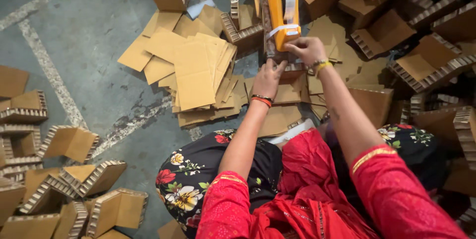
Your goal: The person sits on the floor and assembles small cardboard boxes by folding flat pieces and securing the edges with a tape dispenser. They repeatedly pick up flat cardboard, fold it into a box shape, apply tape, and place the finished box aside.
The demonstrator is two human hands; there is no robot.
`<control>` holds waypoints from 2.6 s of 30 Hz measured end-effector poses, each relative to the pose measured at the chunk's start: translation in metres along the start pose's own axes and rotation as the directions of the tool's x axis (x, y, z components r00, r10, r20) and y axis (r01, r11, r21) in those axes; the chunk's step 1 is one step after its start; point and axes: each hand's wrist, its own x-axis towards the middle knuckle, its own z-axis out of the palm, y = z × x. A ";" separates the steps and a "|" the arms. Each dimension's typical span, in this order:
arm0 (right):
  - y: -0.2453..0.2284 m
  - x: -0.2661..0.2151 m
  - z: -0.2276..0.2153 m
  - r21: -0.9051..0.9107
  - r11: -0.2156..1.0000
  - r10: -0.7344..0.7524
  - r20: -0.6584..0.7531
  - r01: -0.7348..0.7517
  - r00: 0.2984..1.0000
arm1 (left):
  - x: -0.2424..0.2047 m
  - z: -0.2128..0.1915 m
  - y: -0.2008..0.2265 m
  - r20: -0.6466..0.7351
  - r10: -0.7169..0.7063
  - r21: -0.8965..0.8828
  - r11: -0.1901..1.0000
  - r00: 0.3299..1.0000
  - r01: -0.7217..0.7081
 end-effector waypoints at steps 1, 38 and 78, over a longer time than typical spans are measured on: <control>-0.008 0.003 -0.006 -0.032 0.998 0.061 0.031 -0.060 0.998 | 0.001 -0.003 0.000 0.009 0.000 -0.009 1.000 1.000 0.000; -0.023 -0.068 -0.005 -0.137 0.947 -0.278 0.096 0.289 0.956 | 0.011 -0.093 -0.031 0.508 -0.529 0.100 0.820 0.680 0.564; 0.046 -0.052 0.041 0.336 0.897 0.300 0.013 -0.287 0.954 | 0.028 -0.025 -0.003 0.260 -0.342 -0.125 0.915 0.903 0.383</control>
